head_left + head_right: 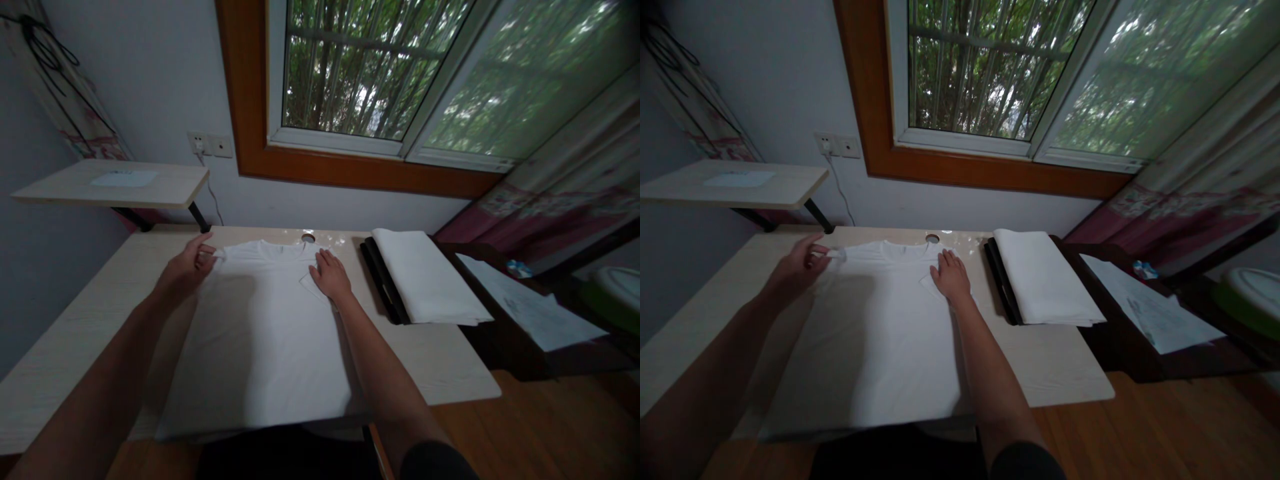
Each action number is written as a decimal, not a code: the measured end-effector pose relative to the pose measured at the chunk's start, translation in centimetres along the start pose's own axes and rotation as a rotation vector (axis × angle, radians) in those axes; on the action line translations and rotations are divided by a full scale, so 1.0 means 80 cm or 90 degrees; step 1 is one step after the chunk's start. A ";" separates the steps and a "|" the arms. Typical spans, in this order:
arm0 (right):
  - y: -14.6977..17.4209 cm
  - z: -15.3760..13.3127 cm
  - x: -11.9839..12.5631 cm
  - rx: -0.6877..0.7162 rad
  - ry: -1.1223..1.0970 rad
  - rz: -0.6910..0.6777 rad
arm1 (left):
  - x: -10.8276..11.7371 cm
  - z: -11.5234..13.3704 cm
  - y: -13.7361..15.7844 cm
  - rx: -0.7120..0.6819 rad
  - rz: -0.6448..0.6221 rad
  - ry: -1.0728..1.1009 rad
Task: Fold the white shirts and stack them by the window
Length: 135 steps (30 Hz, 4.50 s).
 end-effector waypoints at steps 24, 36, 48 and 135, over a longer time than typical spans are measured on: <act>0.008 -0.017 0.023 0.036 0.001 0.055 | -0.031 -0.097 0.089 -0.107 -0.091 -0.129; -0.006 -0.142 0.014 0.086 -0.170 -0.008 | -0.033 -0.105 0.088 -0.114 -0.075 -0.122; -0.015 -0.198 -0.012 -0.042 -0.414 -0.006 | -0.037 -0.116 0.088 -0.173 -0.047 -0.131; -0.001 0.002 0.003 0.075 -0.022 0.017 | -0.172 0.006 -0.017 -0.155 -0.074 -0.287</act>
Point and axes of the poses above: each hand's wrist, its own y-axis away from the middle knuckle, its own x-axis out of the back of the hand, z = x × y, the point moved 1 cm from there along -y, towards the middle knuckle, and after that the axes turned 5 degrees about x, right-handed, at the moved point
